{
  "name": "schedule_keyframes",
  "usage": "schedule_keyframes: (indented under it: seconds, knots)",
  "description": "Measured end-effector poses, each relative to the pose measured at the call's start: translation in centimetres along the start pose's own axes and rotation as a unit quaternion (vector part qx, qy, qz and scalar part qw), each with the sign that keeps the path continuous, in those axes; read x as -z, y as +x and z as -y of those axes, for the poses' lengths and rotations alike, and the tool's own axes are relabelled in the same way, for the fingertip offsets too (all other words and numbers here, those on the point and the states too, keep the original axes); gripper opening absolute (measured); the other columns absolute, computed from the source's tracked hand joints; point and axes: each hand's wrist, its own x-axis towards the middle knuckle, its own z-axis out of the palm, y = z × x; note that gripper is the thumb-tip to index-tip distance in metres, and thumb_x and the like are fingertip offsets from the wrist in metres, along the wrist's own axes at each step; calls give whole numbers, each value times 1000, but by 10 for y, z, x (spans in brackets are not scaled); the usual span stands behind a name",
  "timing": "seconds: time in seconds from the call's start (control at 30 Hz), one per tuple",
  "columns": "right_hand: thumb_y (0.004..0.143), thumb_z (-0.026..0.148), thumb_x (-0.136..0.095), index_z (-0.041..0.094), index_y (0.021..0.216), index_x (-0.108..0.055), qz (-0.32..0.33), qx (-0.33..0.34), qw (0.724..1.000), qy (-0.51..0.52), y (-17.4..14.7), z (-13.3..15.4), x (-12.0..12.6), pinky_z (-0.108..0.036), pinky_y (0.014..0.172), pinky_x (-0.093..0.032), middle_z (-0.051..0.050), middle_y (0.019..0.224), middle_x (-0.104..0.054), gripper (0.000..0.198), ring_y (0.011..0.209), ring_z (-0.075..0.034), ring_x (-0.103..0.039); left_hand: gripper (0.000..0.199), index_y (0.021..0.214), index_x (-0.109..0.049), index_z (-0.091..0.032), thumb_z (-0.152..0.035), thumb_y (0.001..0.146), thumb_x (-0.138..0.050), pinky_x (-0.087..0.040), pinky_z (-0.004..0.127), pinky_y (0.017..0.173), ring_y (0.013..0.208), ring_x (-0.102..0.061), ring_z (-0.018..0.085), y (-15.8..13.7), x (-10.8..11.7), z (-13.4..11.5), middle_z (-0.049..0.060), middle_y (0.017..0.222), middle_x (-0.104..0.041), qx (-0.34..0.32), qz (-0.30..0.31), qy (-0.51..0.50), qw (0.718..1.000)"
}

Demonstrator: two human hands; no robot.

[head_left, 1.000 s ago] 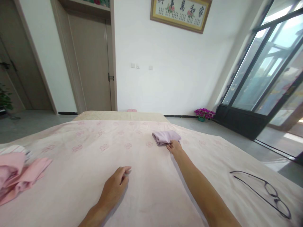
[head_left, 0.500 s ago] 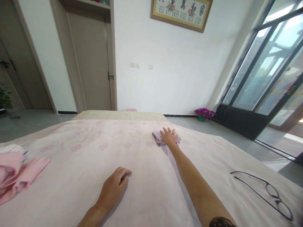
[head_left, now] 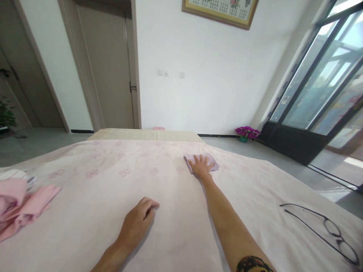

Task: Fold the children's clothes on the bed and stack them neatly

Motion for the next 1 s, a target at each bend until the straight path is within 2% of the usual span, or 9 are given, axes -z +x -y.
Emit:
schedule_keyframes:
  seconds: [0.2,0.33,0.43,0.53,0.63,0.73,0.83,1.0]
  knots:
    - [94,62,-38,33,149,-37,34,20,999,20,-5,-5,12,-72,107,2,-11,160,-23,63,148,-38,-6,25,89,-69,-24,-21,87,-44,-44,29,84,93,-63,19,-3,0,-5,4,97,-67,-27,-15,20,999]
    - [97,47,-39,23,149,-36,-12,34,999,33,-27,-1,11,-60,114,-9,-18,158,-27,57,147,-34,-16,26,88,-69,-23,-16,86,-44,-43,28,83,91,-62,18,-5,1,-7,3,96,-66,-41,-30,36,998]
    - [97,42,-39,14,153,-27,-53,27,998,34,-62,14,-1,-57,115,-12,-22,160,-16,63,149,-34,-10,27,88,-69,-22,-13,86,-43,-43,28,84,91,-62,18,-5,1,-5,4,96,-66,-44,-35,50,997]
    - [94,44,-44,17,154,-25,-18,51,997,61,-109,30,-14,-60,114,-12,-18,162,-12,68,149,-36,-9,28,88,-70,-21,-12,85,-43,-44,29,84,91,-63,18,-6,0,-2,5,96,-66,-45,-43,58,996]
    - [90,46,-52,22,149,-38,45,109,988,104,-159,39,-24,-64,114,-6,-15,161,-21,65,148,-37,-14,28,90,-71,-21,-12,85,-44,-44,29,85,92,-63,19,-6,0,1,6,98,-67,-50,-47,59,996]
    - [87,44,-55,27,140,-51,47,198,971,128,-203,42,-28,-64,114,-1,-13,156,-34,56,147,-37,-19,29,94,-71,-20,-11,84,-46,-45,30,88,95,-63,19,-6,1,3,7,100,-69,-40,-57,41,997]
    - [92,43,-48,24,141,-51,12,258,963,71,-232,45,-23,-61,116,-3,-13,155,-37,53,147,-34,-20,28,99,-71,-19,-14,84,-48,-47,30,87,94,-64,19,-8,2,6,7,102,-71,-25,-72,21,997]
    - [98,44,-33,22,145,-45,21,248,966,-74,-246,58,-3,-57,115,-15,-11,155,-36,53,145,-32,-26,30,105,-70,-18,-12,82,-52,-51,26,84,90,-66,15,-19,6,15,4,103,-72,-19,-87,14,996]
